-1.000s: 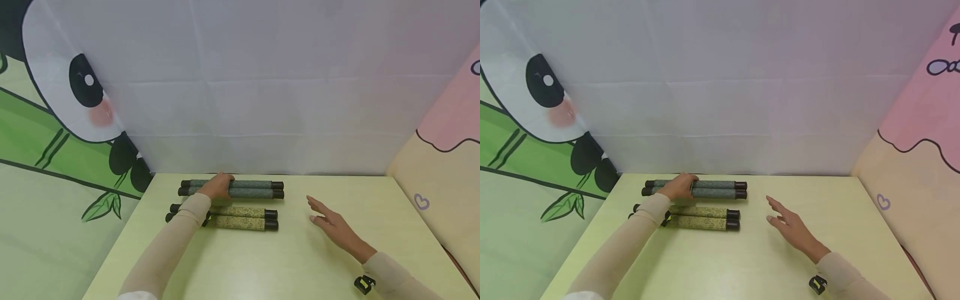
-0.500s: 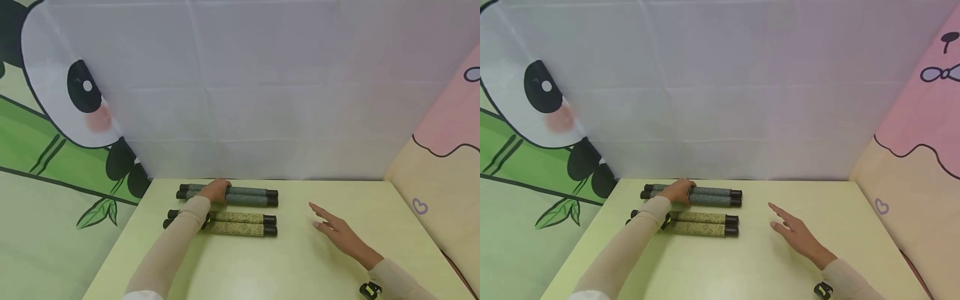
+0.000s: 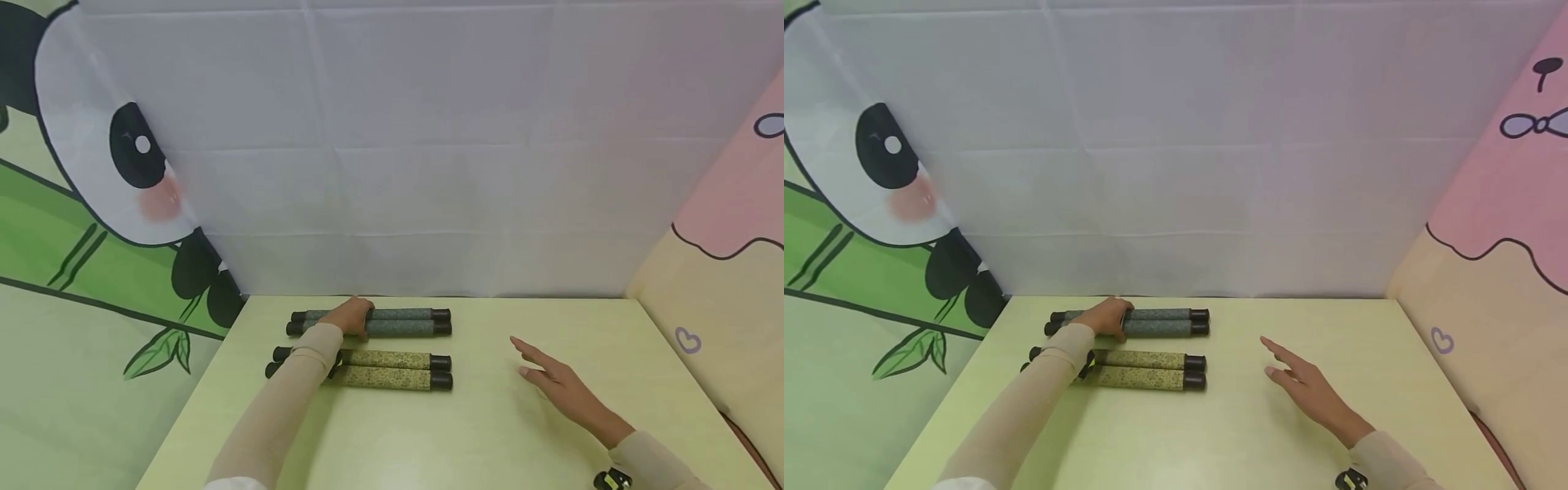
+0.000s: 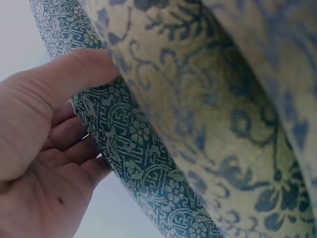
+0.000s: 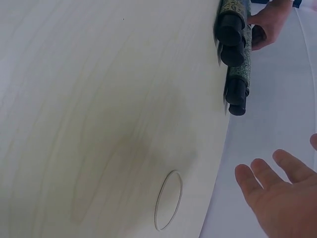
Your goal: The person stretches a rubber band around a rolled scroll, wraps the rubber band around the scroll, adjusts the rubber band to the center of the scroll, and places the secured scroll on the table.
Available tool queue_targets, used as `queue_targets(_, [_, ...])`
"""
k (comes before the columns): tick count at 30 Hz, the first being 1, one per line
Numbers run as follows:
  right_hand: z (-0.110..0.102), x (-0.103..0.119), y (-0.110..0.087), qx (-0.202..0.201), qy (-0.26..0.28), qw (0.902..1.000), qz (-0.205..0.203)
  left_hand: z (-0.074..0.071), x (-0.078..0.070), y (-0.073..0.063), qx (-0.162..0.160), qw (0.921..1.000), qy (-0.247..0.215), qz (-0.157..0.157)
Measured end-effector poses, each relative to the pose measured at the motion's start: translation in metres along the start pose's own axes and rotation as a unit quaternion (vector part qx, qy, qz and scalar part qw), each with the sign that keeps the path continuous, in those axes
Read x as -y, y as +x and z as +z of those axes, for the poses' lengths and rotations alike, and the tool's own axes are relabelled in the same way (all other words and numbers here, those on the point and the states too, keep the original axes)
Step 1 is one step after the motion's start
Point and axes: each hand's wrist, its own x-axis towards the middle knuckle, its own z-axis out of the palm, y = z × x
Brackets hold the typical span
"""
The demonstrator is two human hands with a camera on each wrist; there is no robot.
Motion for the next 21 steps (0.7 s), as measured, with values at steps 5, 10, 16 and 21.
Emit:
queue_targets(5, [0.006,0.003,-0.007,-0.007,0.003,1.0000,0.004,0.001,0.002,-0.001,0.011,0.9999,0.008,0.004])
queue_targets(10, [0.012,0.006,-0.012,-0.011,0.006,0.9999,0.005,0.002,0.005,-0.003,0.015,0.9998,0.013,0.009])
queue_targets(16, [0.018,0.010,-0.020,-0.017,0.005,0.9997,0.015,0.002,0.006,-0.010,0.032,0.9994,0.012,0.011])
queue_targets(21, [0.020,0.011,-0.025,-0.029,-0.022,0.9993,0.009,-0.006,0.001,-0.020,0.038,0.9991,0.003,0.018])
